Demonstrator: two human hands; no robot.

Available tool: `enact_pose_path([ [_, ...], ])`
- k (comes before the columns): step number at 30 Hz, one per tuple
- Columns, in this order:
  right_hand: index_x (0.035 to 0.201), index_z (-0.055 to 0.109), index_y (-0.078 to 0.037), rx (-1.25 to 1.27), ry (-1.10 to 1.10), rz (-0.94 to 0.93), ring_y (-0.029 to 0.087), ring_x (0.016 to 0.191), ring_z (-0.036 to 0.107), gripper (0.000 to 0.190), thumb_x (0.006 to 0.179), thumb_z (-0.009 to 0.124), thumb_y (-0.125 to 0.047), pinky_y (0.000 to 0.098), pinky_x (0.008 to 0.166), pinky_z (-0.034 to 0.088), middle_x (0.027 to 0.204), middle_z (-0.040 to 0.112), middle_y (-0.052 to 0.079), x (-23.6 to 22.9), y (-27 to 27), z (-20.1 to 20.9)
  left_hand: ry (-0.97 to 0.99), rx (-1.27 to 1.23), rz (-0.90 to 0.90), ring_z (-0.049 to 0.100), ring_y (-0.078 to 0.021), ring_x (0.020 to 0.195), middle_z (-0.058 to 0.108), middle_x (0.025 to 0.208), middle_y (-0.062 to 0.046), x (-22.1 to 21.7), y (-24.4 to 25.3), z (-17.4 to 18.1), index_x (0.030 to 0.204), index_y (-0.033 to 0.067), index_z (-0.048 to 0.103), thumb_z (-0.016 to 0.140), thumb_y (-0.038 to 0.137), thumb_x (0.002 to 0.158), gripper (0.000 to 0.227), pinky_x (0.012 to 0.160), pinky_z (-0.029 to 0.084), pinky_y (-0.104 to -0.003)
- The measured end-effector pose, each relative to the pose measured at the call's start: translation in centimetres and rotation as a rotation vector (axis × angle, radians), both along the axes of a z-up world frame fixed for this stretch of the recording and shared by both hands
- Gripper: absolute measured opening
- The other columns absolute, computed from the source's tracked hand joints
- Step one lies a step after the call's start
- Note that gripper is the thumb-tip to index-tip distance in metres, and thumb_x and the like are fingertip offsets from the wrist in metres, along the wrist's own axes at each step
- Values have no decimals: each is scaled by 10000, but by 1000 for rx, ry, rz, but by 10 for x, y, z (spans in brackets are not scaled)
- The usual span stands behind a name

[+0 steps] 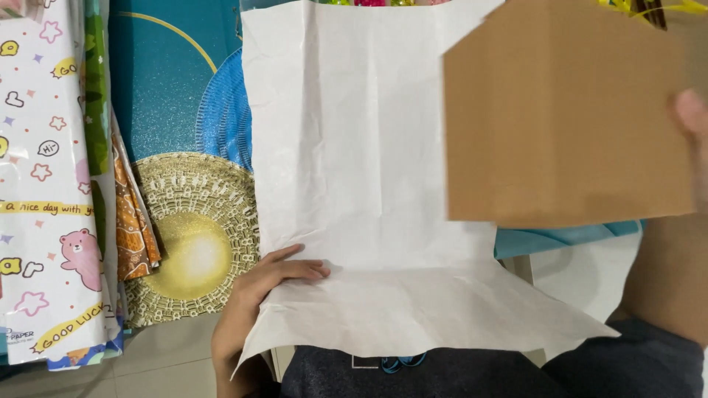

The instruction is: Wrapping a small cardboard box with patterned paper and securing it with tape

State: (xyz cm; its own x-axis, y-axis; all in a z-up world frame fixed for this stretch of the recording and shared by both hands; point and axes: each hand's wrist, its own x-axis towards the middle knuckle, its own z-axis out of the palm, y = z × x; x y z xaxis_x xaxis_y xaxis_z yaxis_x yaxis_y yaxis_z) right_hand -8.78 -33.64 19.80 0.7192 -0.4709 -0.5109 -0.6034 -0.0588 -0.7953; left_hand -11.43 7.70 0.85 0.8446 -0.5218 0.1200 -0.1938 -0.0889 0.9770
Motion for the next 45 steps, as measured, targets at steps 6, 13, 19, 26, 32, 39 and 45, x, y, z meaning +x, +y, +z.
enact_pose_path([
  [6, 1597, 319, -202, 354, -85, 304, 232, 1278, 556, 914, 735, 544, -405, 476, 1000, 498, 1478, 530, 65, 28, 28, -126, -139, -25, -86, 760, -247, 1135, 787, 1094, -47, 0, 3, -5, 1039, 91, 744, 508, 303, 1041, 317, 1150, 469, -505],
  [13, 1459, 247, -206, 292, 37, 577, 174, 1299, 549, 695, 867, 558, -395, 407, 883, 563, 1472, 516, 64, 24, 49, -178, -69, -153, -205, 780, -310, 1087, 782, 1110, -123, -4, 5, 5, 1032, 43, 739, 453, 412, 1072, 468, 1035, 600, -442],
  [19, 1448, 223, -197, 217, 70, 669, 161, 1265, 558, 658, 901, 539, -383, 364, 783, 570, 1483, 488, 39, 10, 46, -181, -15, -173, -158, 805, -319, 1033, 794, 1057, -142, -14, 4, 11, 998, 10, 740, 499, 383, 1048, 447, 937, 647, -395],
  [26, 1439, 230, -270, 228, 138, 664, 175, 1344, 517, 626, 902, 541, -355, 402, 821, 598, 1486, 435, 28, -5, 35, -163, -50, -7, -41, 813, -229, 1040, 802, 1110, -102, -20, 3, 14, 1076, 42, 723, 318, 649, 1065, 730, 876, 614, -273],
  [32, 1486, 285, -245, 228, 78, 747, 177, 1327, 556, 637, 919, 564, -323, 370, 842, 617, 1456, 516, 67, -3, 27, -169, -102, 10, -27, 816, -193, 1020, 800, 1115, -79, -18, -5, 10, 1096, 53, 716, 470, 320, 1055, 366, 851, 646, -240],
  [39, 1556, 348, -87, 189, -91, 769, 275, 1294, 624, 713, 942, 429, -440, 473, 835, 679, 1576, 471, 104, -3, 7, -164, 207, -39, 422, 736, -235, 968, 736, 1053, -111, -35, -6, -42, 1107, 22, 703, 705, 113, 919, 209, 867, 661, -321],
  [45, 1481, 498, -4, 297, -245, 487, 243, 1164, 644, 862, 979, 291, -674, 363, 769, 629, 1431, 608, 170, -30, -28, -195, 386, 47, 617, 714, -169, 871, 762, 898, -56, -23, -18, -24, 915, 36, 737, 723, 202, 926, 167, 784, 576, -297],
])
